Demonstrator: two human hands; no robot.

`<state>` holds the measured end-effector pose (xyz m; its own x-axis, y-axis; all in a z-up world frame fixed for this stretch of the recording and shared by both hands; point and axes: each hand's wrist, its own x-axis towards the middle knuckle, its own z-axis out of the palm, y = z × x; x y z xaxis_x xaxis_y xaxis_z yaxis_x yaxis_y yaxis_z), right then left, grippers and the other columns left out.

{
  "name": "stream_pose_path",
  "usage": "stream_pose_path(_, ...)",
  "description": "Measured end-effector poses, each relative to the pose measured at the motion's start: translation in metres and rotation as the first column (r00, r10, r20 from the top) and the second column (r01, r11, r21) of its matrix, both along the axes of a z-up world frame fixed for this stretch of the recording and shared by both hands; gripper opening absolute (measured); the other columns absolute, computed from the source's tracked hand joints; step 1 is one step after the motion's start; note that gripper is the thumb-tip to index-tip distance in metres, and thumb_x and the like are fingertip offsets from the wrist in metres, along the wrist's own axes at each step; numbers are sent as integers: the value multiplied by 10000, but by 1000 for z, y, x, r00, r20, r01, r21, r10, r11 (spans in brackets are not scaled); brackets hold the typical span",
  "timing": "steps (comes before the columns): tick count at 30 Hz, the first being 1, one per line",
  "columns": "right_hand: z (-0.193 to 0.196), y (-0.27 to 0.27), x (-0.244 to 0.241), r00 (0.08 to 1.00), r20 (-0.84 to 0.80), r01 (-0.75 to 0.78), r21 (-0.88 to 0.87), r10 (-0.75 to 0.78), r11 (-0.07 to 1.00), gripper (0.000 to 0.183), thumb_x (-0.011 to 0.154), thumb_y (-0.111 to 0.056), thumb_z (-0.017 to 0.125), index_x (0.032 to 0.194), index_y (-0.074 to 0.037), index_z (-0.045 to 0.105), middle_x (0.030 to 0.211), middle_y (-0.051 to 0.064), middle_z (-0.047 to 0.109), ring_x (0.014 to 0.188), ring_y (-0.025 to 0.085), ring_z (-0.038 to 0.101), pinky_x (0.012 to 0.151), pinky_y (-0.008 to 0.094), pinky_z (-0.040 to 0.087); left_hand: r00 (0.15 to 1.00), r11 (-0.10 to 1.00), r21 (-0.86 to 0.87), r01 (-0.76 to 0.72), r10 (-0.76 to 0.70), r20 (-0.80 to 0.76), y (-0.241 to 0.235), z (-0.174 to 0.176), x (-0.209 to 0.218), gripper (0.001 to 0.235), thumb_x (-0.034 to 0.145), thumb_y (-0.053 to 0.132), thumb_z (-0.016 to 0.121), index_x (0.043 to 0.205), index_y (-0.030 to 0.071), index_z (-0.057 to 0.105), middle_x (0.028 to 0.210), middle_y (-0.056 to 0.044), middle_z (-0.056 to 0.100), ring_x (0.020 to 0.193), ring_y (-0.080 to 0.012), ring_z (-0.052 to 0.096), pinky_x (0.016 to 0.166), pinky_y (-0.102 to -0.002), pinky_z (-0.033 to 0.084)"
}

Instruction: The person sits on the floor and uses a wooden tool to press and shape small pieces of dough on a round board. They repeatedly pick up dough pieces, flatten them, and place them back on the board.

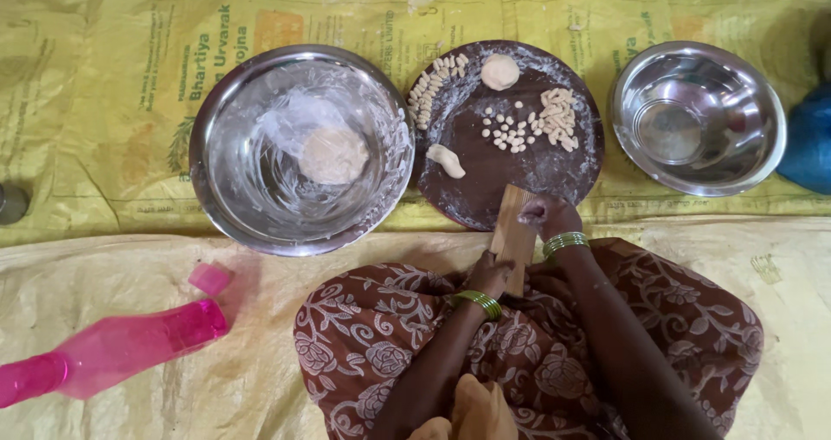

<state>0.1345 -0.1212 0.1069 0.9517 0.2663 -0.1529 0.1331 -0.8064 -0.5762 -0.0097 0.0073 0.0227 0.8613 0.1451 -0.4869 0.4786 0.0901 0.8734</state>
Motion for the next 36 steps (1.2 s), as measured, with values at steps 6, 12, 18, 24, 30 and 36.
stream_pose_path(6, 0, 1, 2, 995, -17, 96, -117, -99, 988, 294, 771, -365, 880, 940, -149, 775, 931, 78, 784, 827, 229, 742, 788, 397, 582, 998, 998, 61, 27, -23, -53, -2, 3, -1, 436, 846, 288, 735, 1102, -39, 602, 914, -202, 705, 795, -307, 687, 709, -441, 538)
stream_pose_path(12, -7, 1, 13, 984, 176, 9, -201, 27, 980, 333, 782, -423, 859, 987, -178, 764, 923, 52, 806, 848, 255, 757, 983, 452, 521, 993, 1000, -12, 28, -29, -115, 0, 10, 0, 483, 871, 305, 751, 1158, -41, 574, 971, -212, 703, 830, -301, 694, 713, -421, 549)
stream_pose_path(18, -24, 0, 28, 994, 108, 63, -266, -35, 962, 318, 861, -379, 820, 1103, -190, 737, 1050, 123, 751, 954, 345, 701, 837, 485, 554, 996, 1000, -8, 4, -5, -91, -4, -4, -1, 506, 858, 299, 766, 1193, -42, 598, 1005, -196, 728, 882, -292, 714, 758, -404, 562)
stream_pose_path(24, -57, -7, 46, 986, 152, 80, -65, -69, 995, 272, 850, -231, 709, 1115, -242, 769, 1035, 106, 777, 927, 330, 753, 814, 459, 596, 998, 996, 77, 46, -43, -47, 0, -32, 11, 404, 879, 299, 732, 1183, 42, 663, 1113, -231, 691, 975, -344, 691, 831, -443, 552)
stream_pose_path(30, -40, 12, 31, 991, 131, 92, -476, -33, 875, 680, 969, -531, 607, 1592, -309, 450, 856, 213, 759, 808, 419, 728, 715, 530, 581, 973, 905, 384, 182, -223, 66, -13, -11, 4, 492, 878, 316, 752, 1277, 62, 613, 1210, -254, 653, 1055, -354, 667, 901, -457, 547)
stream_pose_path(36, 1, 8, 10, 955, 290, 26, -267, 54, 963, 431, 893, -459, 644, 1251, -220, 657, 1008, 162, 770, 898, 391, 747, 798, 517, 590, 994, 999, 6, 50, -49, -96, 9, 17, 13, 590, 839, 327, 790, 1250, -63, 626, 948, -183, 720, 786, -235, 687, 687, -373, 544)
